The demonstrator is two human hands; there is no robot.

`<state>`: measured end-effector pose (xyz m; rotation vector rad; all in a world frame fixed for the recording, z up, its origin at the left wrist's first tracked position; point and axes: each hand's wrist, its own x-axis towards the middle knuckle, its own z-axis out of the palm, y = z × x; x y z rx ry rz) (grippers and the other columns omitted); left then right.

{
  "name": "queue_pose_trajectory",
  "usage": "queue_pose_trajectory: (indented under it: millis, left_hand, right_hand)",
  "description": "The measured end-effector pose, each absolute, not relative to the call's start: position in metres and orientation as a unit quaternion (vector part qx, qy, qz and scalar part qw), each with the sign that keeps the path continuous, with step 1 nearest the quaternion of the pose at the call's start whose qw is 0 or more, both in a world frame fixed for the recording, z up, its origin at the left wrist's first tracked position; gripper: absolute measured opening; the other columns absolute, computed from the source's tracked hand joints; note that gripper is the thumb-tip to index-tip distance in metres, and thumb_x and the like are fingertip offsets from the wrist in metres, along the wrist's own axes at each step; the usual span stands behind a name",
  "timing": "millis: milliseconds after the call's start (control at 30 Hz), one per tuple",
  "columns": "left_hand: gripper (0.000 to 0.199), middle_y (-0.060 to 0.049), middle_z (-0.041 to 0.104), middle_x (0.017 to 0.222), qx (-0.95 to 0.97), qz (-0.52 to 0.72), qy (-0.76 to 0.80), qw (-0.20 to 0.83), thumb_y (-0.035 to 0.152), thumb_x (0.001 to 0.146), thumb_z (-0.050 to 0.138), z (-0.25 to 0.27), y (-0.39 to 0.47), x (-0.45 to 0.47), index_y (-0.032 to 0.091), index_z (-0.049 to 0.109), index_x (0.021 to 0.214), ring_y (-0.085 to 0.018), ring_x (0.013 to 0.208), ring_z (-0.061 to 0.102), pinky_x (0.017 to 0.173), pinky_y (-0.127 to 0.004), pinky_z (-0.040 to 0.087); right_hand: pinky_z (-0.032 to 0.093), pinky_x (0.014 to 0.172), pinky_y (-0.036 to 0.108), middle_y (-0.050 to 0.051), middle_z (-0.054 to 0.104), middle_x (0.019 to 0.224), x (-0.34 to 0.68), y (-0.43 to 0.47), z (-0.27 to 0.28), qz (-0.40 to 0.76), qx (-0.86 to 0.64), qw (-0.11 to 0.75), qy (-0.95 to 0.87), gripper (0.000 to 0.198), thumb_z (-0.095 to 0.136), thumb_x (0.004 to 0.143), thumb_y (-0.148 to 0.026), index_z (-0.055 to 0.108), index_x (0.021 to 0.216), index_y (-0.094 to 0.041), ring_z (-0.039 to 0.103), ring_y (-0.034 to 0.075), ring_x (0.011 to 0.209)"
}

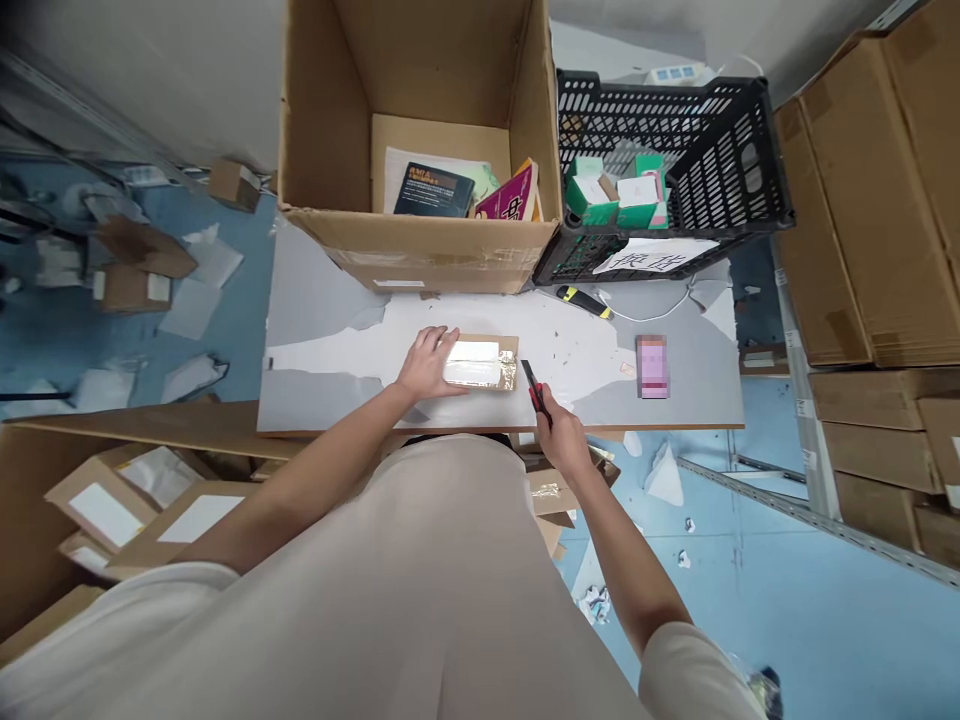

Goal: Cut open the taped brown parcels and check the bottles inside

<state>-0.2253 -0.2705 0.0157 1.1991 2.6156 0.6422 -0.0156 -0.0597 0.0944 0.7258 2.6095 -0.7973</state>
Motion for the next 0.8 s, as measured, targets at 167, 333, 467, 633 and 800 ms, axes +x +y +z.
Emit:
queue_pose_trajectory:
  millis: [167,333,467,633,800]
  left_hand:
    - [0.115,-0.02,0.039,0.135,0.404,0.214,0.884,0.097,0.067,0.049,0.074,0.017,-0.27,-0.225,0.012,0.034,0.141,-0.04,0.126,0.032,0.108,-0.052,0.028]
    - [0.115,-0.021,0.039,0.136,0.401,0.211,0.886,0.1,0.069,0.049,0.072,0.017,-0.27,-0.225,0.011,0.034,0.141,-0.039,0.127,0.032,0.108,-0.052,0.028]
    - [0.116,-0.021,0.039,0.136,0.4,0.213,0.886,0.102,0.07,0.049,0.072,0.016,-0.27,-0.225,0.012,0.034,0.141,-0.039,0.127,0.031,0.108,-0.052,0.027]
    - [0.114,-0.02,0.038,0.137,0.396,0.216,0.886,0.108,0.067,0.049,0.074,0.017,-0.27,-0.224,0.015,0.032,0.142,-0.04,0.127,0.031,0.107,-0.053,0.027]
    - [0.112,-0.02,0.04,0.133,0.386,0.217,0.89,0.107,0.066,0.05,0.074,0.018,-0.269,-0.222,0.015,0.033,0.141,-0.04,0.126,0.032,0.104,-0.052,0.03]
  right_hand:
    - [0.038,0.062,0.027,0.007,0.068,0.081,-0.025,-0.066,0.09,-0.206,0.224,0.159,0.939,0.056,0.035,0.088,-0.024,0.038,0.143,-0.016,0.058,0.021,0.07]
    - [0.035,0.061,0.027,0.008,0.067,0.082,-0.023,-0.073,0.093,-0.163,0.219,0.173,0.946,0.055,0.033,0.09,-0.022,0.034,0.145,-0.014,0.057,0.02,0.069]
    - [0.035,0.061,0.027,0.009,0.065,0.084,-0.024,-0.077,0.096,-0.133,0.21,0.194,0.949,0.054,0.033,0.092,-0.022,0.03,0.146,-0.012,0.058,0.02,0.072]
    - [0.039,0.062,0.029,0.012,0.063,0.091,-0.031,-0.09,0.1,-0.07,0.223,0.234,0.944,0.057,0.035,0.093,-0.019,0.022,0.148,-0.014,0.061,0.021,0.073]
    - [0.044,0.067,0.031,0.014,0.062,0.09,-0.048,-0.107,0.107,-0.038,0.245,0.279,0.928,0.066,0.041,0.086,-0.009,0.017,0.148,-0.012,0.064,0.023,0.075]
